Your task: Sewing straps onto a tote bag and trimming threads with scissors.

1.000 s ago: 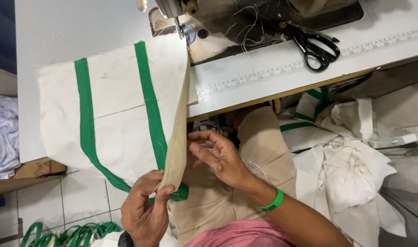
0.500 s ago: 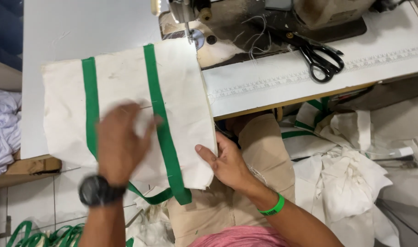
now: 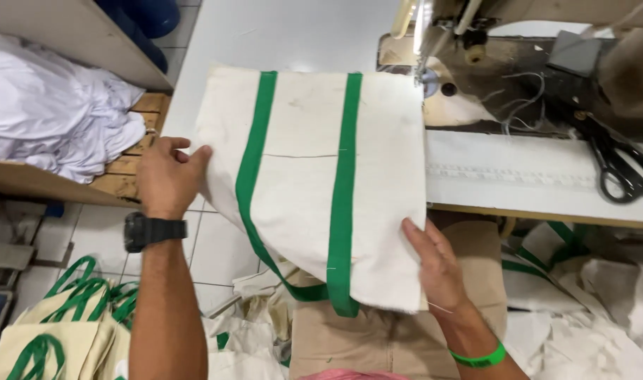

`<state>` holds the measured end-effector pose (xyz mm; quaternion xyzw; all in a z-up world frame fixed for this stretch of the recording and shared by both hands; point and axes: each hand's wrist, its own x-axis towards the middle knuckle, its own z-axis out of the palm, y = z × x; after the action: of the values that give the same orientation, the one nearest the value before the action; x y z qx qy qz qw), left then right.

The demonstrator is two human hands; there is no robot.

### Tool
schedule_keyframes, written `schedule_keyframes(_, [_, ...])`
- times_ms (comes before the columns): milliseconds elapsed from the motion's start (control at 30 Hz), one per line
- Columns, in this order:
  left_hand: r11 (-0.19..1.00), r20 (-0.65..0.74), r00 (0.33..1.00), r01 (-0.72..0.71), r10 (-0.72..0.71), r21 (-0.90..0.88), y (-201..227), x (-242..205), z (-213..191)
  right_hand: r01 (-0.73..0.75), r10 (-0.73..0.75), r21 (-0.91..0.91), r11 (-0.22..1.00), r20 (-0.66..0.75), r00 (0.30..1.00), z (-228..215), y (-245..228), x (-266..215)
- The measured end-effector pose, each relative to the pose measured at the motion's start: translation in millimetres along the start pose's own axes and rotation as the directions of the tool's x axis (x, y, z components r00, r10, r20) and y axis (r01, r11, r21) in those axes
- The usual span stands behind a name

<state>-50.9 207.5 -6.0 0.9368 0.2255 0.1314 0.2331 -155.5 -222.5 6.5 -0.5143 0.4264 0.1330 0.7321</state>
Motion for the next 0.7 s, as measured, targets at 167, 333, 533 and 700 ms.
schedule_keyframes(167, [0.971,-0.087,0.97,-0.232,0.228,-0.049,-14,-6,-2,0.713,-0.199,-0.068,0.698,0.938,0.284,-42,-2,38])
schedule_keyframes(333, [0.975,-0.079,0.974,-0.204,0.211,0.083,18,-34,-3,0.97,-0.209,0.061,-0.236,0.972,-0.112,-20,-50,-5])
schedule_keyframes(533, [0.977,-0.251,0.967,-0.026,-0.029,-0.213,20,-86,-2,0.609,-0.246,-0.166,-0.776,0.968,-0.05,-16,-57,25])
schedule_keyframes(700, [0.743,0.048,0.979,0.183,-0.2,-0.644,-6,-121,29,0.65,-0.319,-0.195,-0.734,0.945,-0.077,-19,-47,52])
